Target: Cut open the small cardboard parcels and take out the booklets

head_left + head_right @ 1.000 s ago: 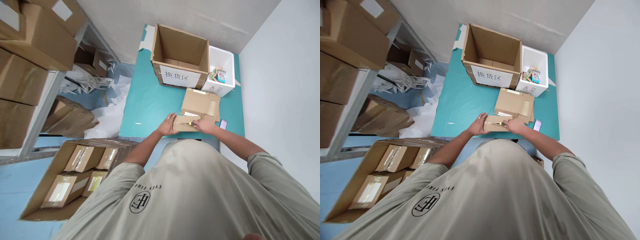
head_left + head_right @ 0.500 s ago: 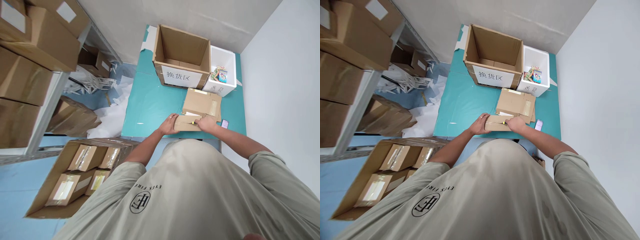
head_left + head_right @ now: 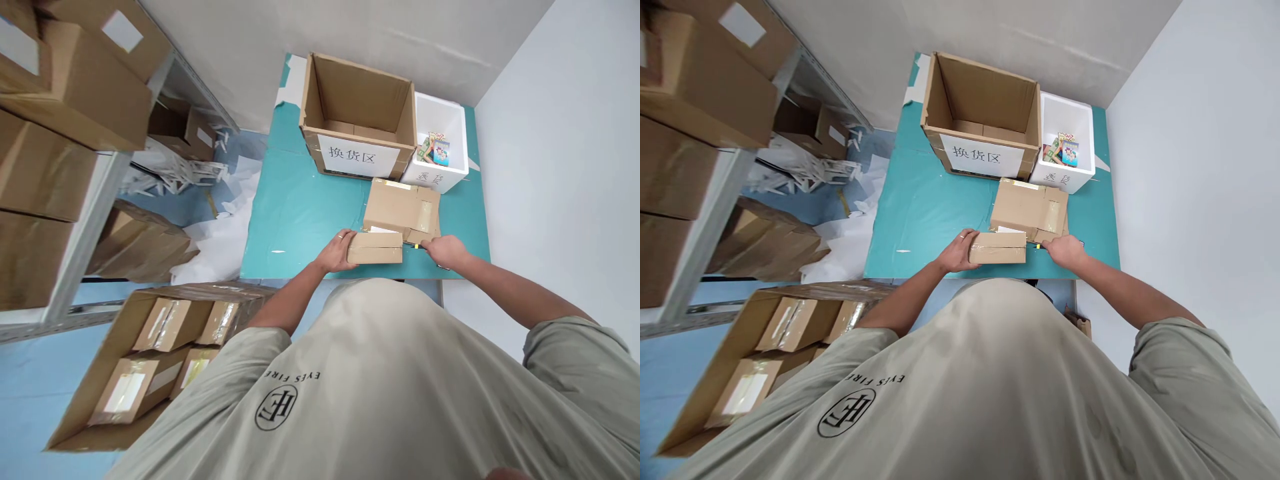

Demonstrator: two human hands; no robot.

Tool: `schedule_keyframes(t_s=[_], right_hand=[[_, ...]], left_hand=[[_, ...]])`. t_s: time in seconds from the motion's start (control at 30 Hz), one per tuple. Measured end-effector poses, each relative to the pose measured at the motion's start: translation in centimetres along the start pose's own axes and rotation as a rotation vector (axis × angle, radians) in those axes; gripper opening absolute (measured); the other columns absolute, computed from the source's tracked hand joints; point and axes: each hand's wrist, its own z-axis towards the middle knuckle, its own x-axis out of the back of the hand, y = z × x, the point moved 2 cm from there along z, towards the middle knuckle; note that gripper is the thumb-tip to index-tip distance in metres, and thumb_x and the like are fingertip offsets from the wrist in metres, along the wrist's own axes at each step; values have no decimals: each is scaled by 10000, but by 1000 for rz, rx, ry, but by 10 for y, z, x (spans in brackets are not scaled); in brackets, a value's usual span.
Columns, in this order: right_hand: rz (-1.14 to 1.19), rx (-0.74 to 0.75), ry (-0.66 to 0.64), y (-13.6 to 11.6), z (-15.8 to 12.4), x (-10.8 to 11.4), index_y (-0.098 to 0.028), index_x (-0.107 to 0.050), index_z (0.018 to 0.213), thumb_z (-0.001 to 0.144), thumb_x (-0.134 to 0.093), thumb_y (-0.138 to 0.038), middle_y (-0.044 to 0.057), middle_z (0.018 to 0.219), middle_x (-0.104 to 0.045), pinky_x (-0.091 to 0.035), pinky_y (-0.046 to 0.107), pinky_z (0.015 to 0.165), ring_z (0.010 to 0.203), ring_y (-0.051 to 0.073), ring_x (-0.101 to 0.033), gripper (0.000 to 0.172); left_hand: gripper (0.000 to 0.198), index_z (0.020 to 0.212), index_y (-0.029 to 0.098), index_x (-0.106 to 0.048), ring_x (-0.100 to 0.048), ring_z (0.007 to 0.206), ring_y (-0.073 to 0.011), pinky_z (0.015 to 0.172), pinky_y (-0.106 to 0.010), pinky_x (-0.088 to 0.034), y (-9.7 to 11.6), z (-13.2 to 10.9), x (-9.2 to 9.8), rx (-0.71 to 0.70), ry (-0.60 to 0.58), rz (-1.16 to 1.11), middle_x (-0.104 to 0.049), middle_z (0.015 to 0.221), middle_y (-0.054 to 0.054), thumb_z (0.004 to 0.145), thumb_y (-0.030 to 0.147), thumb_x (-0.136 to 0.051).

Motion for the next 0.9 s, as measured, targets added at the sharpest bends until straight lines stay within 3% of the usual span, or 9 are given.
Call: schedule_keyframes(t_s=[0.13,0.23,0.33,0.4,0.5,0.6,0.7,0.9], right_hand=[[16,-41,-57,14,-6,-18,-181,-716,1574,1203,-452,-233,245,1318,-861,-561,426,945,1214,387,-831,458],[124,-99,-53,19,-11,-37,-189,-660,1646,1236,-439,-310,231,1342,-858,-571,409,939,1230,381,-828,481],[361,-215,12,19,-14,-56,-189,-633,1654,1259,-421,-376,215,1352,-858,-598,375,893,1189,359,-840,486],[622,-275,27,12,-13,-70,-180,-614,1631,1267,-404,-371,191,1308,-867,-622,342,836,1079,313,-858,462],[1057,-301,-2,-10,-8,-91,-207,-588,1557,1274,-350,-352,139,1281,-859,-650,297,738,897,234,-849,397],[1325,-299,0,-39,0,-109,-240,-592,1444,1270,-360,-373,95,1227,-836,-668,282,698,794,192,-805,319],[1473,-302,25,-63,9,-122,-243,-584,1408,1265,-377,-387,51,1118,-800,-669,279,683,704,165,-741,290],[1655,-303,85,-83,20,-130,-269,-586,1477,1255,-495,-482,-56,849,-687,-584,237,569,590,154,-666,321]], left_hand=[[1257,1759,186,-474,-601,1540,-507,1354,-663,-506,-6,0,7,5,-24,30,-551,1667,-263,686,520,-1037],[1296,1748,195,-519,-597,1532,-544,1373,-720,-439,-2,0,11,20,-44,88,-583,1660,-277,681,711,-1046],[1183,1729,227,-573,-530,1598,-569,1427,-799,-263,16,10,4,42,-16,150,-597,1690,-267,787,836,-950],[1027,1715,240,-598,-490,1638,-558,1434,-801,-213,36,26,-7,40,-1,165,-597,1717,-249,892,778,-896],[789,1651,233,-655,-536,1594,-531,1376,-736,-339,65,59,-28,1,-45,172,-640,1670,-251,979,585,-870],[561,1544,237,-712,-662,1424,-476,1229,-636,-496,80,89,-41,-30,-131,242,-736,1486,-237,1058,504,-796],[440,1446,224,-750,-743,1254,-429,1109,-551,-555,82,105,-42,-36,-231,306,-784,1307,-216,1089,481,-777],[384,1418,149,-730,-813,1136,-402,1015,-501,-593,92,112,-32,-53,-383,423,-821,1243,-252,1147,415,-669]])
